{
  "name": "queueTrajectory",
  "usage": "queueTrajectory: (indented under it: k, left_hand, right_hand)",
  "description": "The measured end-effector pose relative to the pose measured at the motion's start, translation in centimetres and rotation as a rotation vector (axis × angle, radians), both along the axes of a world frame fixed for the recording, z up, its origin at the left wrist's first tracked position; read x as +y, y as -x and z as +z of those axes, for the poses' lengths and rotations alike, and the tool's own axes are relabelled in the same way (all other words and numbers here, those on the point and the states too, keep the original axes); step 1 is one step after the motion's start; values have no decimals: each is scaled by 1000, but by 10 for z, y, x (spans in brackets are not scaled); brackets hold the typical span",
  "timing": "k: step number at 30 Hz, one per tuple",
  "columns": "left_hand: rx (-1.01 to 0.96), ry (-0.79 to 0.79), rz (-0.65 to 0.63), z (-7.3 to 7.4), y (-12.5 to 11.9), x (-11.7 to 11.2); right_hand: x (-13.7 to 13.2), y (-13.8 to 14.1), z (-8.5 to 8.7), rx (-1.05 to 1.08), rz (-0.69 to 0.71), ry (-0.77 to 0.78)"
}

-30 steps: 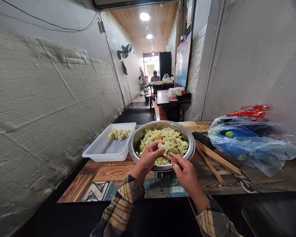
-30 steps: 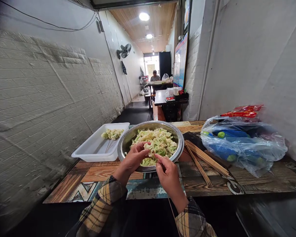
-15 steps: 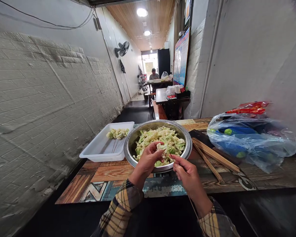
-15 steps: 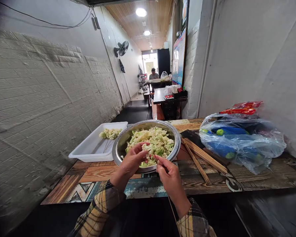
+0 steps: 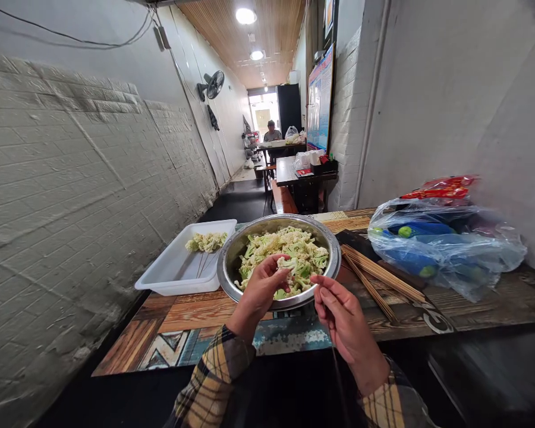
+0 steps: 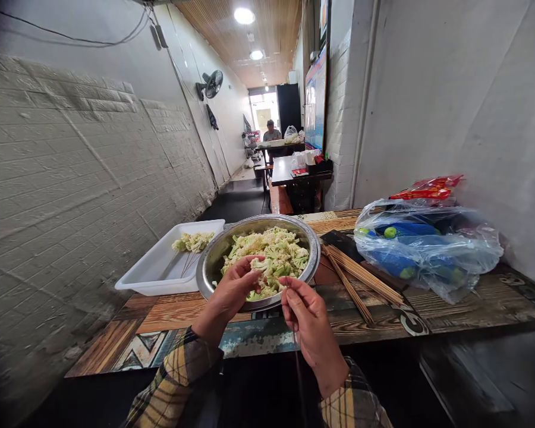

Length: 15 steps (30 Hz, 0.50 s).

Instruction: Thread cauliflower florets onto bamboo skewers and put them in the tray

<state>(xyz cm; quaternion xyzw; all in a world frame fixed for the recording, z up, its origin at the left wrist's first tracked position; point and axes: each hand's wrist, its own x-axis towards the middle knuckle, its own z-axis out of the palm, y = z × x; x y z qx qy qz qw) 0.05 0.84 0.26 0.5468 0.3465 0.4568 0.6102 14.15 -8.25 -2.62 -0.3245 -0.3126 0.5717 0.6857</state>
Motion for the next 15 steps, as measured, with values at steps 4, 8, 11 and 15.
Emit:
queueTrajectory:
  k: [4, 8, 11, 15]
  left_hand:
    - [-1, 6, 25, 1, 0, 0]
    - [-32, 15, 8, 0, 0, 0]
    - [-40, 16, -1, 0, 1, 0]
    - [-75, 43, 38, -1, 1, 0]
  right_hand:
    - [-7, -7, 9, 14, -98, -61]
    - [-17, -21, 20, 54, -272, -71]
    - [-25, -30, 28, 67, -449, -132]
    - [-32, -25, 34, 16, -604, -258]
